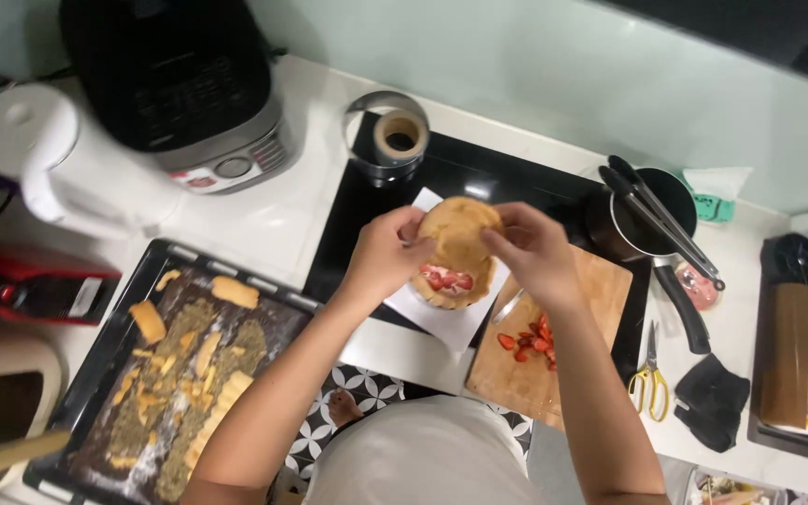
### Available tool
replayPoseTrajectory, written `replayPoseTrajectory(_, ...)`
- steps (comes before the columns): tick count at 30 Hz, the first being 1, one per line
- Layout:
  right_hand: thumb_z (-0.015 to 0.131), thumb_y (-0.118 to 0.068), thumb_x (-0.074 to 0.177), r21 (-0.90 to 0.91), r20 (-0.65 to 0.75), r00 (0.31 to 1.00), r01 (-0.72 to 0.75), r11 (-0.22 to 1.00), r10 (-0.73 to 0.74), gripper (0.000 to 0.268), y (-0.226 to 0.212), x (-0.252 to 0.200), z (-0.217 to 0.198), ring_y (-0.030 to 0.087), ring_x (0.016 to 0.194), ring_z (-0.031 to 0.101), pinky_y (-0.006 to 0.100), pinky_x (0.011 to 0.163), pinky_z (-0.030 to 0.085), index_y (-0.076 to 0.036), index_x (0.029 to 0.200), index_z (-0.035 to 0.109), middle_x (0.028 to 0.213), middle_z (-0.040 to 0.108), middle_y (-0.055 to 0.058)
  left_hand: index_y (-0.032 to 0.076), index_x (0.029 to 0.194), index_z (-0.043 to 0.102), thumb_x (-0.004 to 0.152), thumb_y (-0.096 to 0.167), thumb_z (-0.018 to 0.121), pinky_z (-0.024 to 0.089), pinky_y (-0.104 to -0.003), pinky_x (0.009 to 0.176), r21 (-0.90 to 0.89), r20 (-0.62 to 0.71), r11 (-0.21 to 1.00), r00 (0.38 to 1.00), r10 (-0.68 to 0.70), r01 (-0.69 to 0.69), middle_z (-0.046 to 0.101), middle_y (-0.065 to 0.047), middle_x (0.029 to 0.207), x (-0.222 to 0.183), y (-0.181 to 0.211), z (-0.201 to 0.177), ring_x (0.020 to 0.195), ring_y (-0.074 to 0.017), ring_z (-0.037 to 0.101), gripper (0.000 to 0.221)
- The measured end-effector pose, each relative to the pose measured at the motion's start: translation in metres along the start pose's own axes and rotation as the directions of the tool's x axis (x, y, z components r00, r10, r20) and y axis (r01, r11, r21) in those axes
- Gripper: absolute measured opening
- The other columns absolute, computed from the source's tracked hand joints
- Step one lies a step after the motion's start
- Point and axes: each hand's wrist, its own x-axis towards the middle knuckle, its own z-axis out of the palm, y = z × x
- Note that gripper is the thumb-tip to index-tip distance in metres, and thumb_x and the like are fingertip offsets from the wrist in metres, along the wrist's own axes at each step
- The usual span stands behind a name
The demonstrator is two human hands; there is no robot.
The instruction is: The recorder is preparing and decorating a strawberry cake, including retrieving ingredients, slicing strawberries, and assembling the tart with cream.
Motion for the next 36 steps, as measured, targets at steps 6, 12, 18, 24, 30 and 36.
replayPoseTrajectory(6, 0.073, -0.011, 0.092, -0.322, -0.044, 0.997, -0.074, 0.944, 0.064, 0.032, 0.007, -0.009, 0.008, 0.012, 0.086, 0.073, 0.027, 0.07, 0.06, -0.005, 0.122, 0.067, 0.1, 0.073, 0.005, 0.004, 0.115, 0.064, 0.083, 0.006, 0.075, 0.056, -0.035, 0.066, 0.378, -0.086, 0.925, 0.993, 0.082, -0.044, 0.071, -0.012, 0.082, -0.007, -0.013, 0.02, 0.072, -0.0253, 0.072, 0.034)
replayPoseTrajectory(12, 0.073, -0.008, 0.089, -0.446, -0.024, 0.998, 0.04, 0.894, -0.057, 0.036, 0.006, -0.016, 0.019, 0.02, 0.076, 0.074, 0.03, 0.061, 0.059, -0.005, 0.121, 0.056, 0.1, 0.071, 0.011, 0.001, 0.118, 0.05, 0.083, 0.006, 0.073, 0.052, -0.046, 0.073, 0.608, -0.028, 0.779, 0.976, 0.215, -0.154, 0.069, -0.018, 0.087, -0.017, -0.005, 0.034, 0.083, -0.0371, 0.067, 0.042)
replayPoseTrajectory(18, 0.071, -0.004, 0.091, -0.492, 0.002, 0.983, 0.161, 0.855, -0.184, 0.032, 0.008, -0.013, 0.021, 0.025, 0.078, 0.071, 0.032, 0.064, 0.058, -0.004, 0.119, 0.057, 0.103, 0.07, 0.014, 0.0, 0.116, 0.052, 0.084, 0.006, 0.072, 0.049, -0.048, 0.078, 0.703, -0.014, 0.695, 0.974, 0.228, -0.152, 0.068, -0.019, 0.084, -0.016, -0.005, 0.039, 0.082, -0.0376, 0.063, 0.038)
replayPoseTrajectory(24, 0.07, -0.006, 0.09, -0.569, 0.046, 0.98, 0.187, 0.801, -0.196, 0.028, 0.011, -0.012, 0.021, 0.032, 0.084, 0.07, 0.039, 0.071, 0.056, -0.005, 0.116, 0.058, 0.103, 0.07, 0.016, -0.002, 0.115, 0.052, 0.085, 0.008, 0.071, 0.048, -0.049, 0.076, 0.752, 0.018, 0.651, 0.99, 0.137, -0.104, 0.068, -0.019, 0.08, -0.018, -0.002, 0.039, 0.081, -0.0377, 0.063, 0.037)
replayPoseTrajectory(30, 0.068, -0.008, 0.09, -0.624, 0.138, 0.981, 0.192, 0.758, -0.135, 0.028, 0.008, -0.006, 0.024, 0.038, 0.09, 0.07, 0.043, 0.078, 0.056, -0.003, 0.117, 0.062, 0.107, 0.071, 0.019, -0.009, 0.116, 0.055, 0.077, 0.001, 0.071, 0.05, -0.047, 0.076, 0.781, 0.064, 0.61, 0.989, 0.134, -0.133, 0.07, -0.021, 0.083, -0.019, 0.001, 0.043, 0.084, -0.0369, 0.064, 0.044)
replayPoseTrajectory(36, 0.065, 0.002, 0.083, -0.771, 0.209, 0.972, 0.23, 0.593, -0.104, 0.035, 0.003, -0.005, 0.036, 0.038, 0.093, 0.066, 0.044, 0.077, 0.054, 0.0, 0.118, 0.064, 0.104, 0.071, 0.017, -0.003, 0.094, 0.063, 0.068, -0.007, 0.069, 0.048, -0.043, 0.078, 0.86, 0.115, 0.49, 0.989, 0.09, -0.145, 0.07, -0.018, 0.086, -0.018, -0.001, 0.047, 0.091, -0.0342, 0.061, 0.026)
